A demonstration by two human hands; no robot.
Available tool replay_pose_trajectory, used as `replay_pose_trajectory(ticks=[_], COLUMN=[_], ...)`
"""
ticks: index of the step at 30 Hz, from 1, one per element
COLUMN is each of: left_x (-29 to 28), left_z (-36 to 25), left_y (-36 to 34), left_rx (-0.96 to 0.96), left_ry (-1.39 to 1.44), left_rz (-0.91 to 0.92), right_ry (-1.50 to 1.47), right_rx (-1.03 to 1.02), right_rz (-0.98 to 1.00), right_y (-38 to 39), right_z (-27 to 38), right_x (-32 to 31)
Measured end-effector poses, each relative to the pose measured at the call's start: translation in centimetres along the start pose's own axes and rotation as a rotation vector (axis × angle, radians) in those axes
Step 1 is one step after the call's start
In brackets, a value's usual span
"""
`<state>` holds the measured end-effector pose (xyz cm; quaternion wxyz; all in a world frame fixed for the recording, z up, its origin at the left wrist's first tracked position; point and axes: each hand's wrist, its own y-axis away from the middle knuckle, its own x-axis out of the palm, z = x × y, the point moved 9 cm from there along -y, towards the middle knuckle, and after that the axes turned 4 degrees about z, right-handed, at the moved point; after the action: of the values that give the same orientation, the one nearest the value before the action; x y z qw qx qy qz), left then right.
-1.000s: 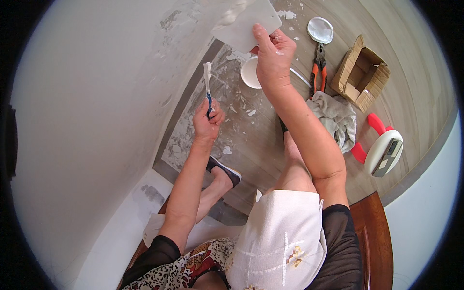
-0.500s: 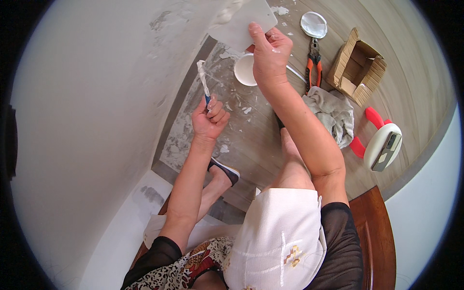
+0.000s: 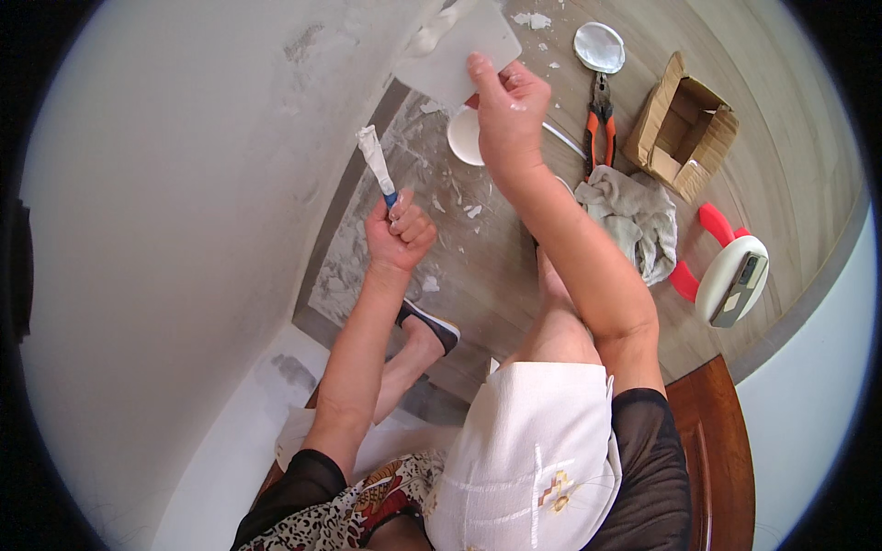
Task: The person applies wall putty to damaged areas of a wall using a plastic scraper. They use a small brush to scoop putty from a container onto the scraper and then smooth it onto the wall surface multiple times.
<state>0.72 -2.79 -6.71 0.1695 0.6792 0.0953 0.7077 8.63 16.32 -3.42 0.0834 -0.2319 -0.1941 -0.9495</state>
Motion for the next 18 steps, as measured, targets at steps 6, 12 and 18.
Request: replay_pose_trajectory(ticks=[6,12,18], left_x=[-1.5,-1.9,-2.5], left_z=[-0.6,-0.3,-0.3], left_y=[0.3,0.3,0.4], left_rx=[0.112,0.138,0.147], left_ry=[-0.208,-0.226,-0.214], left_rz=[-0.269,-0.315,-0.301], right_ry=[0.037,0.068,0.135], right_rx=[0.004,-0.141,-0.193], right_rz=[-0.018,-0.103,-0.14], right_y=[0.9,0.2,0.1], right_z=[-1.0,0.8,1.5], right_x=[2.2,3.7,5.6])
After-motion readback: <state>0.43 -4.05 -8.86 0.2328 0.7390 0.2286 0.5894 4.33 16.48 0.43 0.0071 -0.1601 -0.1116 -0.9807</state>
